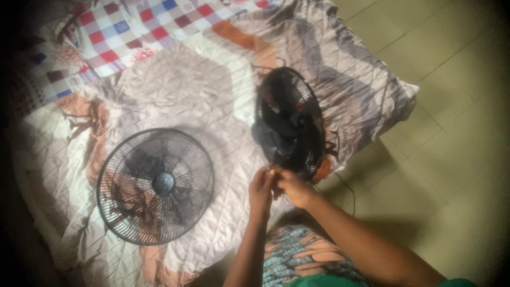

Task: The person disassembles a standing electric fan using a screwdriver. They remove the front grille, detach the fan blades, and then unscrew the rear grille from the fan housing. The components are placed on a nearby bed.

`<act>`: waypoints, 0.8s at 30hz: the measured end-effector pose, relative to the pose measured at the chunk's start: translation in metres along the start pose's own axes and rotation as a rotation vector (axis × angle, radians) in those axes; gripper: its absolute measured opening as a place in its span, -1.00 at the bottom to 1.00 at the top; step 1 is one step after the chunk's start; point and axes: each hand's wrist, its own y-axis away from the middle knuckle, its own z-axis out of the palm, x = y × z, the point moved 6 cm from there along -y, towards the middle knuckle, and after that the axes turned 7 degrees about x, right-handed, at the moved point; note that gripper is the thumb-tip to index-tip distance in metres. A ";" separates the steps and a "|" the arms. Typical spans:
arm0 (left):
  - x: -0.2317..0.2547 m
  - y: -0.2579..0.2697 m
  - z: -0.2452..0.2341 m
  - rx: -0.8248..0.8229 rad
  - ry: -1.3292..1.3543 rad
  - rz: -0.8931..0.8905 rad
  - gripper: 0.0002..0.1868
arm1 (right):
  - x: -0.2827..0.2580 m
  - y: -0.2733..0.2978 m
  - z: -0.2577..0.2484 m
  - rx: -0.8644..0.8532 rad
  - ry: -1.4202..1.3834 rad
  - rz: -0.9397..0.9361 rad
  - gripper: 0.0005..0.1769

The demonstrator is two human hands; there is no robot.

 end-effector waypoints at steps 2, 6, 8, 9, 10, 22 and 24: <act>-0.002 0.003 0.030 0.049 -0.065 -0.055 -0.65 | -0.008 0.003 -0.021 0.020 0.119 0.005 -0.54; -0.005 0.005 0.077 0.089 -0.082 -0.056 -0.70 | -0.034 0.010 -0.062 -0.002 0.370 0.070 -0.62; -0.010 0.004 0.089 0.080 -0.076 -0.025 -0.72 | -0.051 0.015 -0.071 -0.133 0.316 0.040 -0.52; -0.014 0.002 0.091 0.102 -0.103 -0.024 -0.73 | -0.059 0.017 -0.074 -0.199 0.288 0.024 -0.45; -0.019 -0.001 0.089 0.123 -0.130 -0.024 -0.73 | -0.066 0.018 -0.082 -0.175 0.328 0.046 -0.51; -0.049 -0.044 0.034 0.497 -0.450 0.042 -0.58 | -0.055 -0.096 -0.262 0.228 0.197 0.070 -0.57; -0.050 -0.045 0.034 0.512 -0.414 -0.004 -0.53 | -0.039 -0.125 -0.298 0.254 0.167 0.070 -0.56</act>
